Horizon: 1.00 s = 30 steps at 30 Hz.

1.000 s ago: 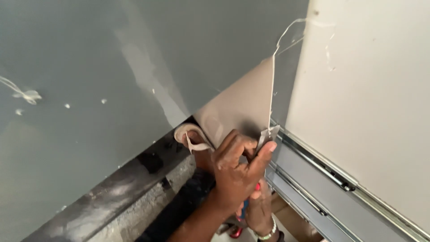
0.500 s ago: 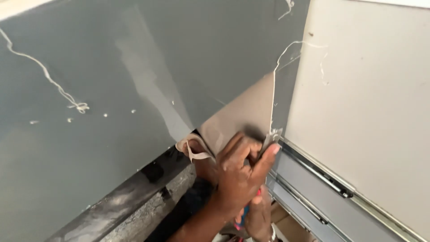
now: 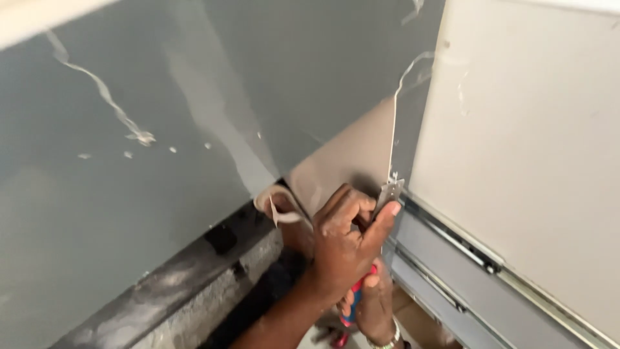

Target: Finishing and cleaning the edges of a furniture panel using a putty knife and pliers.

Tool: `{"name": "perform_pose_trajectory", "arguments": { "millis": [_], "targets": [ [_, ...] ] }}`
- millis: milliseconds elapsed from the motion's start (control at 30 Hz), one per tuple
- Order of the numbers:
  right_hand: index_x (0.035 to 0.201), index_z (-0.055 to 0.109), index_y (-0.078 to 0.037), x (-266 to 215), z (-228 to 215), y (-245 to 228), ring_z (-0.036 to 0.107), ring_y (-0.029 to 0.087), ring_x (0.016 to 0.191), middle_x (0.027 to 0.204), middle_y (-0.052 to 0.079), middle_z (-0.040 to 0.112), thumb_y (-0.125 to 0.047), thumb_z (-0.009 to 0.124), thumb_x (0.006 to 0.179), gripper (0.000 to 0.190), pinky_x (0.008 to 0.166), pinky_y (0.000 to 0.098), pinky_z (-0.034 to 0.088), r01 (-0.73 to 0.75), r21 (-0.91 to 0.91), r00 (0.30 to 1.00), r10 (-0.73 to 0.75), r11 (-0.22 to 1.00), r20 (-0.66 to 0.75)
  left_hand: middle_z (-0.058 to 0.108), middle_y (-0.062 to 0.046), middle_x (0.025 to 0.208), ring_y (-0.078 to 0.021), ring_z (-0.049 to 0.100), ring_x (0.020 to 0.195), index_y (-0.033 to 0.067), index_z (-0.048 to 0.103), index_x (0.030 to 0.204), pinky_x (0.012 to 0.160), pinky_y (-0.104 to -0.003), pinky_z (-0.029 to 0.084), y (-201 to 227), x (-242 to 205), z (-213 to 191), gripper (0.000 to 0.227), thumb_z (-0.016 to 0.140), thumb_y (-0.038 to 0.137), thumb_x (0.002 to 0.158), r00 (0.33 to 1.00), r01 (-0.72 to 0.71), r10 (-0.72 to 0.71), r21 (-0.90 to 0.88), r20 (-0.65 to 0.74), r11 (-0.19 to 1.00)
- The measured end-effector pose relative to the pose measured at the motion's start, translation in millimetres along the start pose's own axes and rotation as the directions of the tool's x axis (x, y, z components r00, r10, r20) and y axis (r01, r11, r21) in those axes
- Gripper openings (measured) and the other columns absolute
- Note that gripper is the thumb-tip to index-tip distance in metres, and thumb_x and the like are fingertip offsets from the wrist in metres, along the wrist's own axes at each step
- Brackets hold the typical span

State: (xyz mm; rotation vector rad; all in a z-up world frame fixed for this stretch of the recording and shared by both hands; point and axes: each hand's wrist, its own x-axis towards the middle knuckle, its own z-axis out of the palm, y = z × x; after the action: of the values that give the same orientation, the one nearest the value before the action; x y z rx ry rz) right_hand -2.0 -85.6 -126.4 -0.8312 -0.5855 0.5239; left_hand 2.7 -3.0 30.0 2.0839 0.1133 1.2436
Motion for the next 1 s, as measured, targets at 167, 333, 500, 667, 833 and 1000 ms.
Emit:
{"name": "perform_pose_trajectory", "arguments": {
  "millis": [167, 333, 500, 667, 833, 1000],
  "targets": [
    [0.115, 0.048, 0.0, 3, 1, 2, 0.053, 0.01, 0.044, 0.061, 0.003, 0.056, -0.068, 0.05, 0.094, 0.072, 0.04, 0.0245, 0.045, 0.005, -0.002, 1.0, -0.005, 1.0, -0.03, 0.052, -0.006, 0.071, -0.0172, 0.049, 0.061, 0.0034, 0.056, 0.081, 0.054, -0.033, 0.04, 1, 3, 1, 0.03, 0.082, 0.011, 0.092, 0.998, 0.055, -0.053, -0.062, 0.029, 0.997],
    [0.114, 0.051, 0.002, 12, 4, -16, 0.053, 0.01, 0.044, 0.06, 0.003, 0.057, -0.07, 0.049, 0.094, 0.075, 0.041, 0.0242, 0.045, 0.031, -0.048, 0.999, -0.031, 0.998, -0.012, 0.054, -0.005, 0.071, -0.0155, 0.052, 0.06, 0.004, 0.056, 0.079, 0.053, -0.031, 0.041, 7, 13, -2, 0.03, 0.082, 0.011, 0.091, 0.999, 0.038, -0.037, -0.075, 0.013, 0.996],
    [0.11, 0.049, 0.001, 8, 7, -12, 0.054, 0.011, 0.045, 0.061, 0.003, 0.056, -0.07, 0.05, 0.095, 0.074, 0.04, 0.0247, 0.045, 0.011, -0.008, 1.0, -0.011, 1.0, -0.006, 0.056, -0.005, 0.074, -0.0156, 0.052, 0.061, 0.0032, 0.056, 0.081, 0.055, -0.031, 0.042, 10, 14, -3, 0.029, 0.081, 0.011, 0.093, 0.998, 0.054, -0.05, -0.071, 0.046, 0.996],
    [0.116, 0.048, 0.003, 18, 10, -14, 0.053, 0.011, 0.044, 0.06, 0.003, 0.055, -0.069, 0.049, 0.096, 0.075, 0.04, 0.0242, 0.044, 0.072, 0.016, 0.997, -0.072, 0.997, 0.006, 0.056, -0.005, 0.07, -0.0128, 0.054, 0.058, 0.0035, 0.056, 0.077, 0.051, -0.029, 0.042, 9, 24, -1, 0.029, 0.082, 0.011, 0.089, 0.999, 0.048, -0.047, -0.085, 0.022, 0.995],
    [0.119, 0.048, 0.003, 8, 22, -21, 0.052, 0.01, 0.041, 0.058, 0.003, 0.056, -0.071, 0.047, 0.094, 0.077, 0.038, 0.0237, 0.044, -0.008, -0.055, 0.999, 0.005, 0.998, -0.054, 0.055, -0.004, 0.074, -0.0124, 0.053, 0.062, 0.0036, 0.055, 0.079, 0.054, -0.029, 0.041, 9, 21, -7, 0.029, 0.079, 0.01, 0.093, 0.999, 0.028, -0.025, -0.103, 0.036, 0.994],
    [0.117, 0.049, 0.006, 28, 18, -26, 0.052, 0.012, 0.046, 0.063, 0.004, 0.055, -0.068, 0.051, 0.097, 0.076, 0.041, 0.0251, 0.043, 0.047, 0.069, 0.998, -0.05, 0.997, 0.043, 0.053, -0.002, 0.07, -0.012, 0.051, 0.062, 0.004, 0.055, 0.077, 0.055, -0.028, 0.041, 12, 35, -6, 0.03, 0.08, 0.01, 0.093, 0.999, -0.015, 0.019, -0.092, 0.04, 0.996]
  ]
}}
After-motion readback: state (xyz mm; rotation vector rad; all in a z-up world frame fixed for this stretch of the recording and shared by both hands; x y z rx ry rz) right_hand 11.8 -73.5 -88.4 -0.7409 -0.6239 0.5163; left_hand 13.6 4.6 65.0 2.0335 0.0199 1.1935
